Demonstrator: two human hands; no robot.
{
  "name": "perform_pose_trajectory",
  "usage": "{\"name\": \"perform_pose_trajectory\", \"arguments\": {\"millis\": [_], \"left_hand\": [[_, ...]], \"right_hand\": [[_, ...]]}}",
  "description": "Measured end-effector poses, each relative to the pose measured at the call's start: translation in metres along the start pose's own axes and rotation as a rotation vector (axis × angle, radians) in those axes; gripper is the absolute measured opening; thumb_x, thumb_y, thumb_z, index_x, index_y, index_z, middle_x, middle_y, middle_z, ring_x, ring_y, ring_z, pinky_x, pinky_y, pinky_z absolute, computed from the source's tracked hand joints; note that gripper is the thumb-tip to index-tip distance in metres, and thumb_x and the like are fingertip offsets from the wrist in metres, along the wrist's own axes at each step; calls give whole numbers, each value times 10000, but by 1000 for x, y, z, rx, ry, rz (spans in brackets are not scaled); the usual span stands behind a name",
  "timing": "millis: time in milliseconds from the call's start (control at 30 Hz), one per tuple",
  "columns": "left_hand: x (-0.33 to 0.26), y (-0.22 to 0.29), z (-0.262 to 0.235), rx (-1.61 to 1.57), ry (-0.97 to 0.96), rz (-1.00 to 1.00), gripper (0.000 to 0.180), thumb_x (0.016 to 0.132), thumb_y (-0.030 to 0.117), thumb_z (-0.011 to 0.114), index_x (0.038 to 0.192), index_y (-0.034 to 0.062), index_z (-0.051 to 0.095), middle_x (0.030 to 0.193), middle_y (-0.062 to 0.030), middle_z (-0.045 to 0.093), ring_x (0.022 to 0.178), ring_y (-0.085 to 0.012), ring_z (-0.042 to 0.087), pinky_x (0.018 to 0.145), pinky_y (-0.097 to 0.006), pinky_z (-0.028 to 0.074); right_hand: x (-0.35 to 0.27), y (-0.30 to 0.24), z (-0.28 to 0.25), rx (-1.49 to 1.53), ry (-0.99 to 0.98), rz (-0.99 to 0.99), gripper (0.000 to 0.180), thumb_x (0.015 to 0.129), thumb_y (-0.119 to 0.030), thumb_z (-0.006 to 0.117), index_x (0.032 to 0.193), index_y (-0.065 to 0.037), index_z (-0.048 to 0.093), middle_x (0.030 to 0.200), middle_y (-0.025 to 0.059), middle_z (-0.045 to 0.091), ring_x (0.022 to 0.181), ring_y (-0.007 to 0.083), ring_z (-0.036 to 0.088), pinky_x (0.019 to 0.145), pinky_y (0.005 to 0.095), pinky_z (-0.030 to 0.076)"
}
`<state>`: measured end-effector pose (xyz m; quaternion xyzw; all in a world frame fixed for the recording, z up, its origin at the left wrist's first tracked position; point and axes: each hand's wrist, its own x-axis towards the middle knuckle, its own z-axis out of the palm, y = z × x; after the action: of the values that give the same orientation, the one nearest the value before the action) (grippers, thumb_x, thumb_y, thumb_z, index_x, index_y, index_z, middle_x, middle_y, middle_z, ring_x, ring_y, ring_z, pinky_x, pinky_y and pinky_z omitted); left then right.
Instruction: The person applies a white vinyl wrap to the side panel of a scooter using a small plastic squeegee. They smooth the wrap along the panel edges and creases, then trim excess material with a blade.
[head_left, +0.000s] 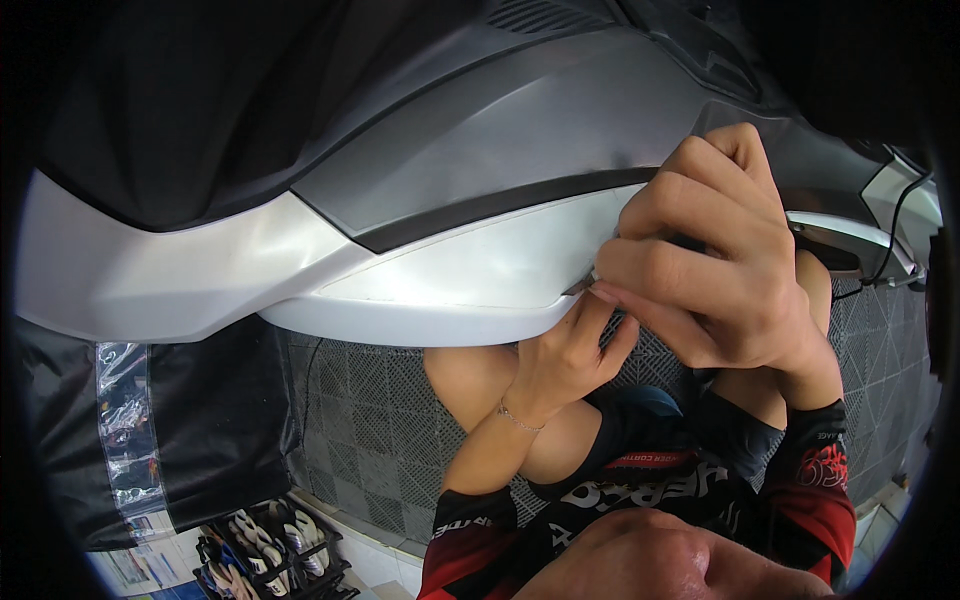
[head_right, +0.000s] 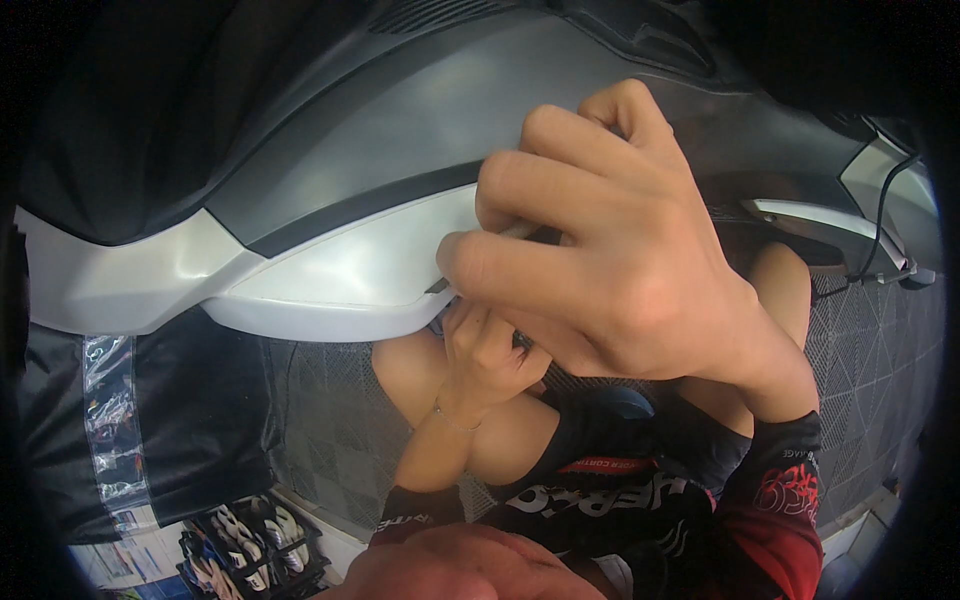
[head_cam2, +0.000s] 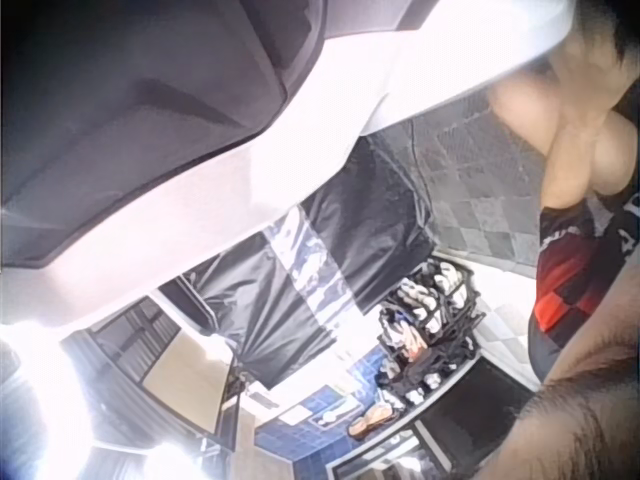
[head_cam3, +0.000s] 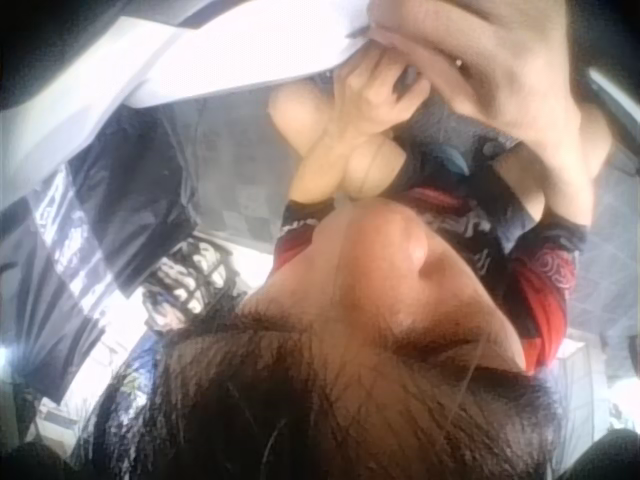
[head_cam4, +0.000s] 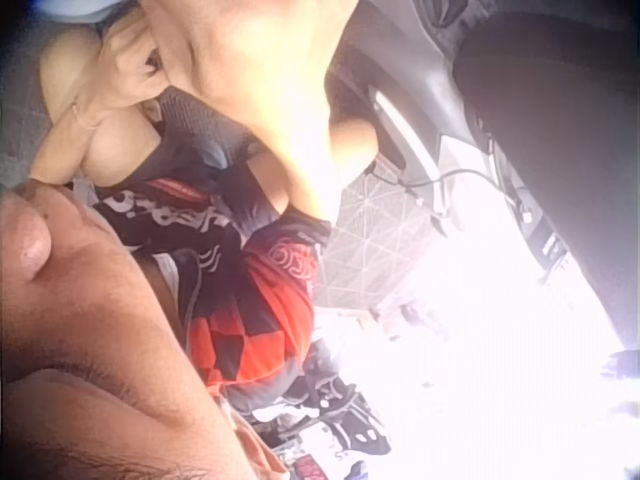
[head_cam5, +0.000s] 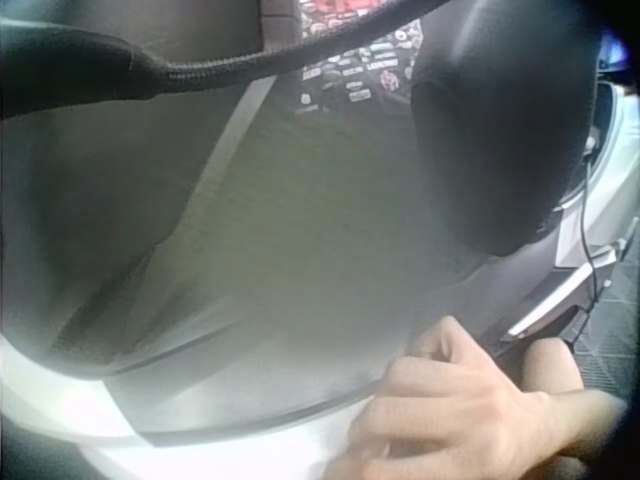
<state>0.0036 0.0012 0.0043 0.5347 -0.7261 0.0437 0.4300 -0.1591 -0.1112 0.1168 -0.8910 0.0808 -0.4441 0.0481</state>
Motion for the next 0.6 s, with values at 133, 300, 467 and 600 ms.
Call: {"name": "perform_pose_trajectory", "arguments": {"millis": [133, 300, 467, 600], "left_hand": [[1, 1, -1, 4, -8, -9, 328, 867, 159, 855, 1136, 14, 737, 909, -134, 742, 792, -317, 745, 730, -426, 606], [-3, -1, 3, 5, 4, 8, 322, 863, 157, 856, 1123, 13, 732, 884, -132, 727, 771, -319, 734, 708, -431, 600], [-7, 1, 6, -11, -11, -24, 313, 859, 158, 858, 1109, 22, 729, 883, -128, 727, 766, -321, 732, 698, -433, 597], [-9, 1, 6, 3, -36, -36, 306, 866, 177, 857, 1114, 45, 736, 910, -120, 739, 799, -319, 745, 710, -427, 601]], "right_hand": [[-1, 0, 0, -1, -2, 0, 198, 769, -233, 866, 922, -150, 771, 831, -6, 614, 747, 199, 525, 777, 396, 345], [-1, -1, 1, 0, 10, 4, 197, 772, -234, 865, 922, -150, 769, 832, -6, 614, 747, 203, 521, 771, 400, 346], [-4, -2, 0, 2, 10, 7, 193, 774, -228, 863, 926, -150, 772, 832, -4, 617, 749, 206, 526, 769, 399, 346], [-1, -5, -2, 22, -21, -5, 208, 774, -229, 874, 929, -136, 773, 842, 2, 634, 747, 209, 534, 764, 396, 350]]}}
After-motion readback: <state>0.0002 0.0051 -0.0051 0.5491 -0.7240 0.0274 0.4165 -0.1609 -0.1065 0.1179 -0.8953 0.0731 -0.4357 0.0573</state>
